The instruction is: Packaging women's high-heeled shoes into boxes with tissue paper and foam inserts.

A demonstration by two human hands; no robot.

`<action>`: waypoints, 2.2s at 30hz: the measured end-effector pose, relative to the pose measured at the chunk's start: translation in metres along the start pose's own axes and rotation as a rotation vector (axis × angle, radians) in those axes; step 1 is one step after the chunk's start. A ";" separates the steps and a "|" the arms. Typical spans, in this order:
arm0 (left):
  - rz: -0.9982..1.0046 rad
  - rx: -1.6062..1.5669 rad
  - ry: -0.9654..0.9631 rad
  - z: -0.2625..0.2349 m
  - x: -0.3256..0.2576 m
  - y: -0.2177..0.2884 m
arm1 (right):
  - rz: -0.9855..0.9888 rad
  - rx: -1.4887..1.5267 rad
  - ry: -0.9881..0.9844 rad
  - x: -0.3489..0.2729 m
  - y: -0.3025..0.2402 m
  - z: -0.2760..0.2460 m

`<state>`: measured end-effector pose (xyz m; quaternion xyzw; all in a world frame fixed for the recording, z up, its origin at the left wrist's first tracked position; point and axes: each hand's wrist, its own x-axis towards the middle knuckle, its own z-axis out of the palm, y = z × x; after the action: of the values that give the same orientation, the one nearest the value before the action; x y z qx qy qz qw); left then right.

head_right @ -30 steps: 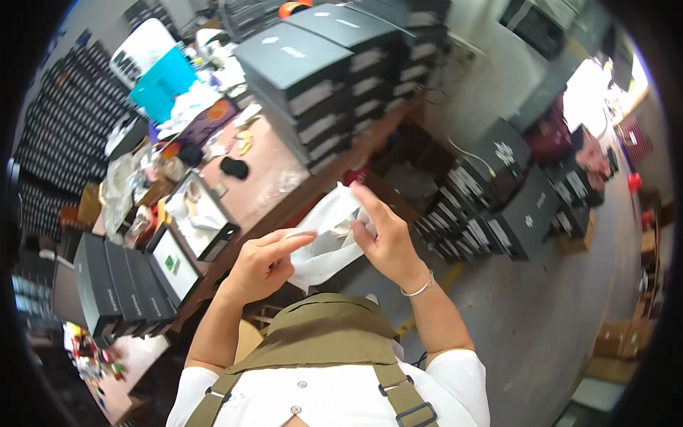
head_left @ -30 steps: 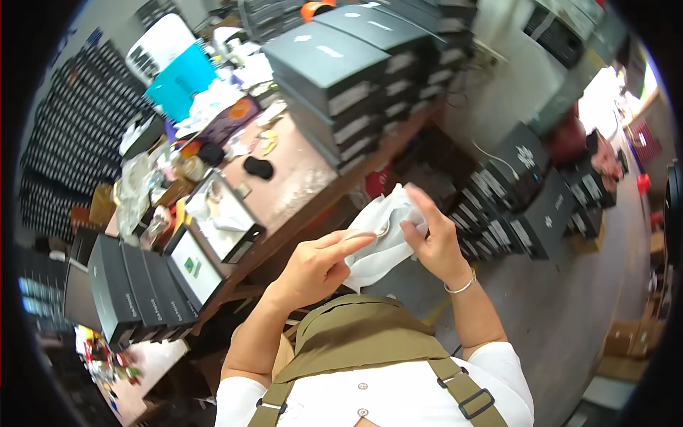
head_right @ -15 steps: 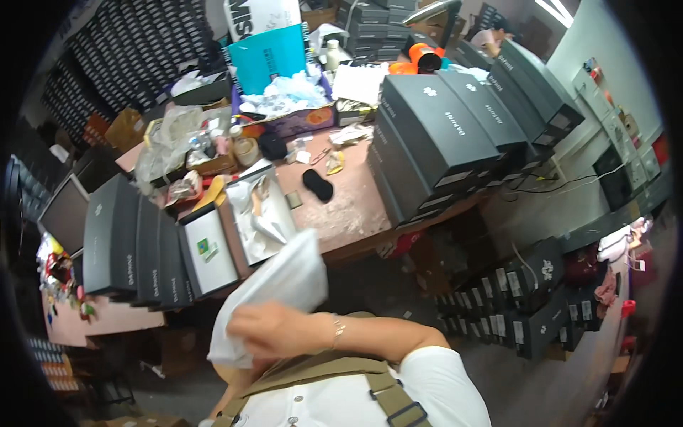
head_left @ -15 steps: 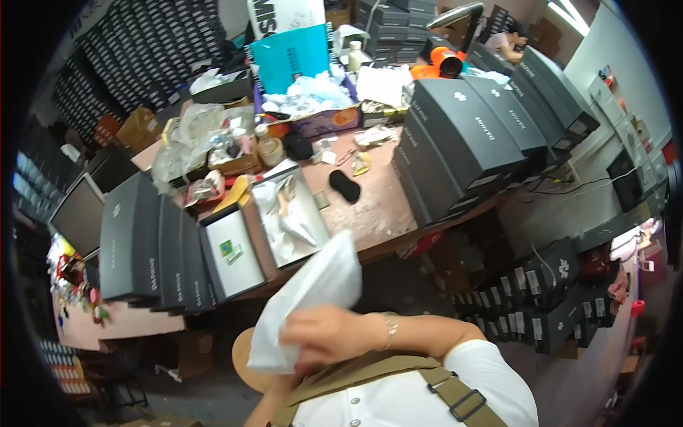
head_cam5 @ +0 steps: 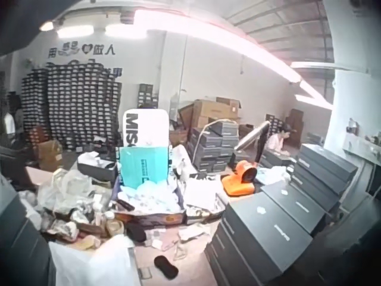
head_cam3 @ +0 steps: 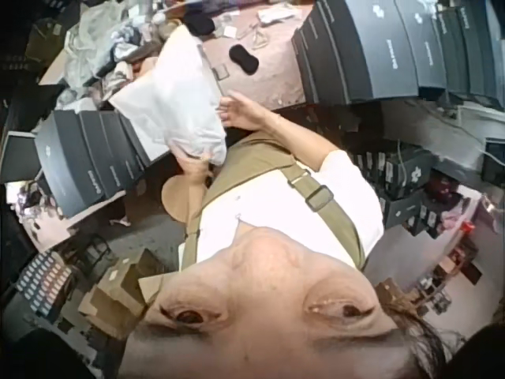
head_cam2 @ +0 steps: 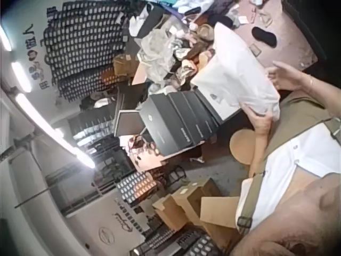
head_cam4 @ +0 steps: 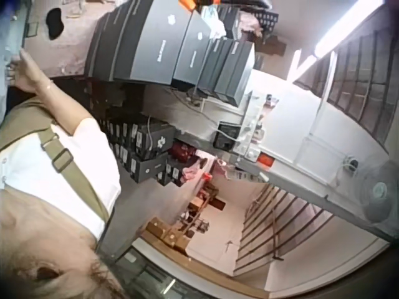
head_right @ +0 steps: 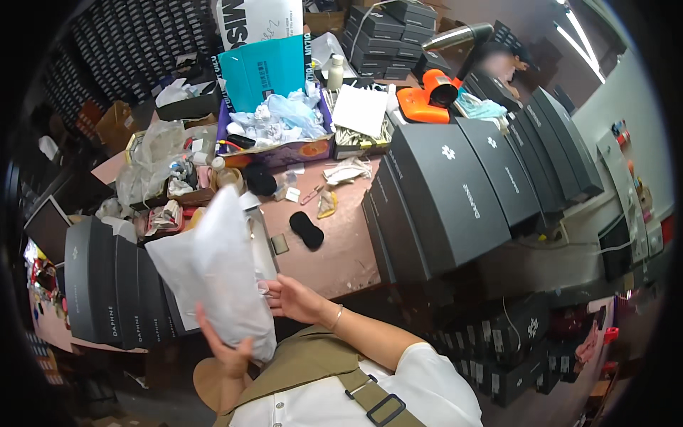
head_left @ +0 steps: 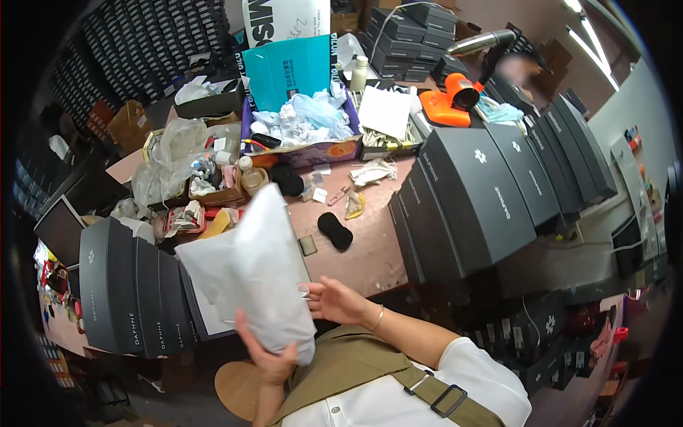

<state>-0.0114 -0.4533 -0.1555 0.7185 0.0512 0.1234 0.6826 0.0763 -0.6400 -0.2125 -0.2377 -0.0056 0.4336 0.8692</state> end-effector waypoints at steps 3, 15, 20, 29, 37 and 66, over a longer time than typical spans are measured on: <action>0.009 0.245 -0.445 0.045 -0.007 -0.033 | -0.229 -0.600 0.138 -0.021 -0.013 -0.007; -0.212 0.722 -0.007 0.008 0.121 -0.213 | -0.504 -0.419 0.727 -0.057 -0.076 -0.028; -0.602 0.591 -0.100 0.025 0.160 -0.231 | -0.500 -0.523 0.811 -0.030 -0.038 -0.017; -0.483 -0.522 -0.008 -0.103 0.179 -0.085 | -0.377 -0.561 0.601 0.027 -0.024 -0.030; -0.095 0.479 0.177 -0.185 0.202 -0.093 | 0.209 -1.803 0.614 0.161 0.067 -0.079; -0.004 0.429 -0.529 -0.072 0.148 -0.158 | -0.240 -1.760 0.434 0.150 0.037 -0.022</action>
<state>0.1288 -0.3379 -0.2942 0.8527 -0.1013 -0.0823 0.5059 0.1464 -0.5168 -0.2767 -0.8887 -0.1953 0.1251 0.3956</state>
